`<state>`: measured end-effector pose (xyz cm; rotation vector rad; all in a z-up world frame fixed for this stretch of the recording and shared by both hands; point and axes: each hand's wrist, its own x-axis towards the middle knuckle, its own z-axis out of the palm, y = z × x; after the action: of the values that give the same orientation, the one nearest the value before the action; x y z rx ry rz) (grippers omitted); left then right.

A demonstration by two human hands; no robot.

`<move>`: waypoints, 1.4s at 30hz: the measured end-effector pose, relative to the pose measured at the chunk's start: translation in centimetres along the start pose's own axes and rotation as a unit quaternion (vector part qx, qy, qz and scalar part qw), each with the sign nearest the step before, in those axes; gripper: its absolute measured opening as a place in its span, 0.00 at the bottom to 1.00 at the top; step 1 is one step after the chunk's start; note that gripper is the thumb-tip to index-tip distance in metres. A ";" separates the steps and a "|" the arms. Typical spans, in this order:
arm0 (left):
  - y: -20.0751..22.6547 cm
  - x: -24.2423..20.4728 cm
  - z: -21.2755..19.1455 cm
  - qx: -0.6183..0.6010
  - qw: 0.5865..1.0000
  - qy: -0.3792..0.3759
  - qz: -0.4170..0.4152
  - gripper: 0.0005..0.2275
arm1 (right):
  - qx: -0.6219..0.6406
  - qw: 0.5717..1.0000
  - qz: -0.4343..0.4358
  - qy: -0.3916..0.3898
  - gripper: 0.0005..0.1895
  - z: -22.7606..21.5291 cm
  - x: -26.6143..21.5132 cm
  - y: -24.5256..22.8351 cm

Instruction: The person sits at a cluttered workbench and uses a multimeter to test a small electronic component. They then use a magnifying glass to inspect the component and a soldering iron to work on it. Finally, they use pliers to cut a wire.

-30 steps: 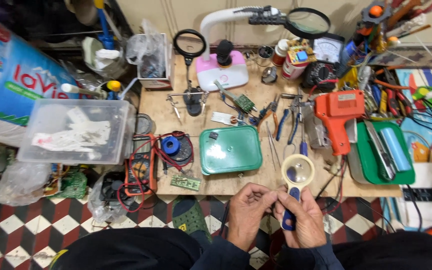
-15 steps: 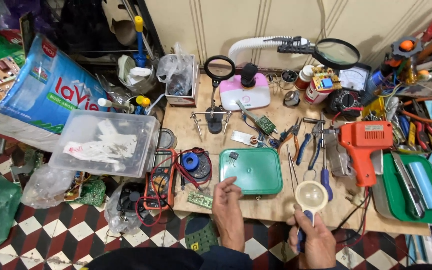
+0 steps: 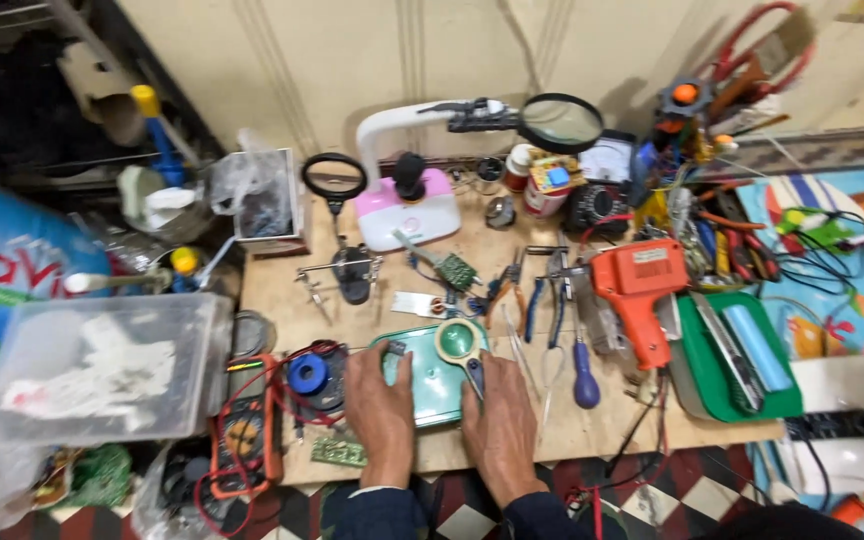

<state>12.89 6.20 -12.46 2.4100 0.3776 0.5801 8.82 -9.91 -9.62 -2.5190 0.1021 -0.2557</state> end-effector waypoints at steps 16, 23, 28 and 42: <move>9.5 4.0 -13.2 -0.507 0.815 0.039 -0.279 0.20 | -0.055 0.934 0.210 -0.285 0.15 -7.7 -8.0 9.4; 13.0 5.1 -23.6 -0.660 0.679 0.039 -0.319 0.23 | -0.106 0.869 0.224 -0.428 0.16 2.5 -13.6 11.7; 14.5 3.9 -27.4 -0.635 0.666 0.040 -0.390 0.25 | -0.060 0.862 0.295 -0.407 0.29 9.4 -15.5 6.1; 14.5 -0.3 -18.8 -0.585 0.681 -0.156 -0.413 0.12 | 0.047 0.827 0.488 -0.276 0.20 3.8 -16.9 15.4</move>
<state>5.17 4.52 9.94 0.8705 0.6246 -0.0793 -7.18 -18.16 -24.26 -2.0164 1.0560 0.8442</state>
